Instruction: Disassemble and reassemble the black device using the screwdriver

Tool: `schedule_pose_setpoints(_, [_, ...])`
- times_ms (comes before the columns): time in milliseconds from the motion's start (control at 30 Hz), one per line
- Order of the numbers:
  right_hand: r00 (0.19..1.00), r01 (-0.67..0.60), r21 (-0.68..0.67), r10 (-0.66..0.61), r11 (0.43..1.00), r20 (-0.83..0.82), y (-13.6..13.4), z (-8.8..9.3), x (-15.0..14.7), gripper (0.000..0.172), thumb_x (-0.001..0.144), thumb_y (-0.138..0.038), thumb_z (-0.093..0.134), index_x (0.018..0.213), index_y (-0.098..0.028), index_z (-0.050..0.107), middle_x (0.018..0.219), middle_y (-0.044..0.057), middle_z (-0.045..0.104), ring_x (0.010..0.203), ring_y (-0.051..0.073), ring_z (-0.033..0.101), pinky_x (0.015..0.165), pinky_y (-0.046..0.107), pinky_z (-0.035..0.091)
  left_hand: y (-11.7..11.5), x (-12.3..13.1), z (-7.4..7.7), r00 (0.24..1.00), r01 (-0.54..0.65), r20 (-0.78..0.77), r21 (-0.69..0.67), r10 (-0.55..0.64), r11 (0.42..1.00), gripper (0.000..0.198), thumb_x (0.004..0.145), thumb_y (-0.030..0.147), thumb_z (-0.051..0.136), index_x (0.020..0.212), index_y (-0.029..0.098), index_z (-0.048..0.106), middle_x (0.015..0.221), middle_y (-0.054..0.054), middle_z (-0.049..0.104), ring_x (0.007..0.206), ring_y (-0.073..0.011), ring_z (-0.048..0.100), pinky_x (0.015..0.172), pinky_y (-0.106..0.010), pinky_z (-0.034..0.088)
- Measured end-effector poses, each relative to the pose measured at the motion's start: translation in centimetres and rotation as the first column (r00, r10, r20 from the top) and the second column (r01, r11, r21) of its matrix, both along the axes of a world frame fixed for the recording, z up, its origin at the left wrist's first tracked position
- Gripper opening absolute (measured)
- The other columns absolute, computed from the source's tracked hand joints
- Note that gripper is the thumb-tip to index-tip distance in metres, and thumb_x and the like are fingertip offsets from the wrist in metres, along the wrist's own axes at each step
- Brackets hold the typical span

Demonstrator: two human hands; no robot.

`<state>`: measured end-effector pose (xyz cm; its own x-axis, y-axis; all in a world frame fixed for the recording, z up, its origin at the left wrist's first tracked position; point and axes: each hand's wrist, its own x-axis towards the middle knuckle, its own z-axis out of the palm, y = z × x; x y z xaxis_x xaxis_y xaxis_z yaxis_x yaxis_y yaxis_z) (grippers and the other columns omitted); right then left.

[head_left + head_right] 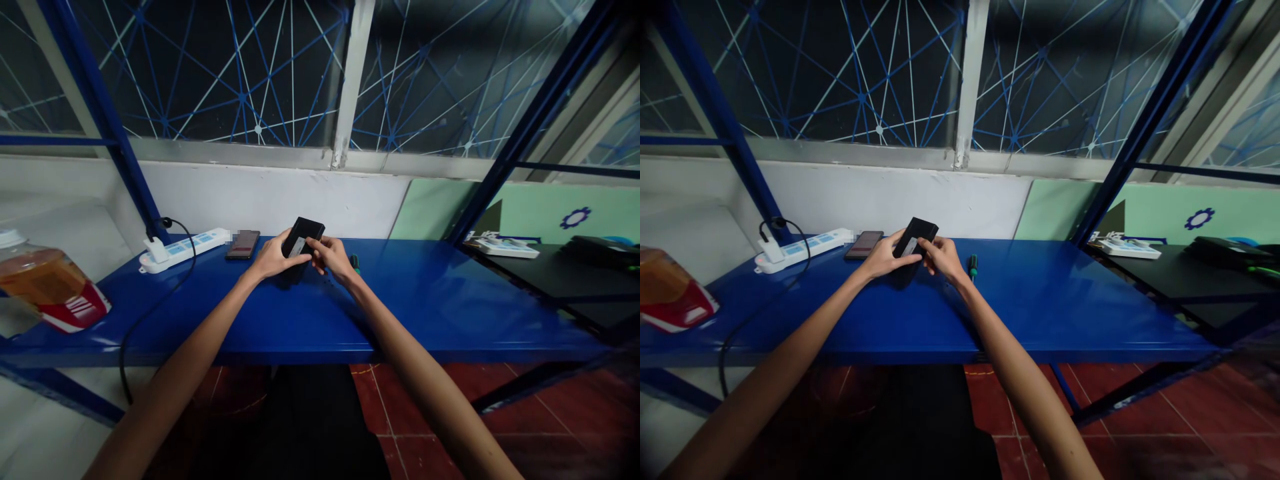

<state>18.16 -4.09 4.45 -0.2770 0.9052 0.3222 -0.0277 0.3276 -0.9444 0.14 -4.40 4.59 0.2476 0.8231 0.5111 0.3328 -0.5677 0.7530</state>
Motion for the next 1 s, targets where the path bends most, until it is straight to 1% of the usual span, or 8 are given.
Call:
schedule_pose_setpoints(200, [0.996,0.017,0.082,-0.023,0.997,0.080,0.3,-1.0,-0.7,0.041,0.076,-0.057,0.065,0.069,-0.018,0.054,0.047,-0.004,0.052,0.034,0.009,0.048,0.032,0.020,0.033,0.1,-0.2,-0.1,0.896,-0.258,-0.348,0.101,0.277,0.961,0.084,0.058,0.051,0.079,0.130,0.023,0.047,0.110,-0.010,0.066,0.103,-0.0348,0.062,0.081,-0.040,0.048])
schedule_pose_setpoints(433, [0.986,0.052,0.139,-0.073,0.989,0.152,0.4,-0.1,0.1,0.057,0.084,-0.069,0.044,0.066,-0.017,0.059,0.051,0.000,0.055,0.037,0.011,0.050,0.035,0.022,0.035,1.3,-0.7,-0.8,0.995,-0.072,-0.082,-0.124,0.062,0.990,0.066,0.056,0.031,0.080,0.114,0.022,0.050,0.092,-0.003,0.064,0.081,-0.0214,0.063,0.067,-0.030,0.048])
schedule_pose_setpoints(533, [0.954,0.262,0.207,-0.286,0.943,0.095,1.4,0.6,3.0,0.062,0.085,-0.072,0.037,0.077,-0.017,0.062,0.068,0.005,0.064,0.042,0.011,0.054,0.038,0.023,0.037,1.4,-1.2,-0.7,1.000,-0.028,-0.014,-0.232,0.026,0.972,0.063,0.055,0.022,0.077,0.111,0.022,0.049,0.084,0.000,0.060,0.068,-0.0171,0.059,0.058,-0.026,0.045])
schedule_pose_setpoints(600, [0.807,0.491,0.322,-0.562,0.809,0.181,2.4,0.5,5.4,0.060,0.086,-0.070,0.037,0.077,-0.017,0.063,0.068,0.006,0.065,0.047,0.013,0.056,0.048,0.025,0.043,1.2,-1.5,-0.5,1.000,0.017,-0.012,-0.273,-0.021,0.962,0.059,0.057,0.023,0.077,0.110,0.022,0.050,0.087,-0.002,0.061,0.070,-0.0179,0.059,0.057,-0.027,0.044])
schedule_pose_setpoints(700, [0.379,0.687,0.440,-0.802,0.578,0.463,3.5,-0.4,8.3,0.051,0.084,-0.065,0.046,0.075,-0.018,0.064,0.075,0.010,0.068,0.076,0.025,0.067,0.068,0.034,0.048,0.8,-1.6,-0.2,0.994,0.107,0.006,-0.264,-0.109,0.959,0.054,0.063,0.032,0.077,0.110,0.022,0.053,0.104,-0.008,0.062,0.090,-0.0243,0.062,0.068,-0.030,0.047])
schedule_pose_setpoints(800, [0.195,0.693,0.403,-0.693,0.598,0.694,3.7,-1.3,9.1,0.055,0.076,-0.067,0.057,0.099,-0.017,0.063,0.094,0.016,0.070,0.096,0.034,0.065,0.077,0.040,0.048,0.5,-1.3,-0.1,0.982,0.185,0.002,-0.213,-0.189,0.959,0.055,0.066,0.035,0.077,0.115,0.023,0.053,0.119,-0.012,0.059,0.108,-0.0304,0.058,0.080,-0.036,0.047])
schedule_pose_setpoints(900, [0.190,0.672,0.345,-0.603,0.655,0.775,3.5,-1.7,8.7,0.074,0.072,-0.067,0.061,0.120,-0.013,0.051,0.106,0.021,0.067,0.103,0.037,0.063,0.079,0.044,0.049,0.4,-1.1,-0.2,0.975,0.210,-0.036,-0.163,-0.219,0.964,0.062,0.065,0.034,0.077,0.120,0.022,0.052,0.127,-0.013,0.056,0.118,-0.0333,0.054,0.085,-0.038,0.047])
schedule_pose_setpoints(1000, [0.198,0.670,0.307,-0.561,0.676,0.804,3.4,-1.9,8.6,0.067,0.071,-0.059,0.067,0.116,-0.011,0.055,0.109,0.023,0.066,0.104,0.039,0.063,0.080,0.045,0.049,0.4,-1.2,0.0,0.967,0.235,-0.065,-0.159,-0.248,0.959,0.061,0.064,0.034,0.077,0.118,0.022,0.053,0.122,-0.013,0.059,0.115,-0.0320,0.055,0.087,-0.038,0.046])
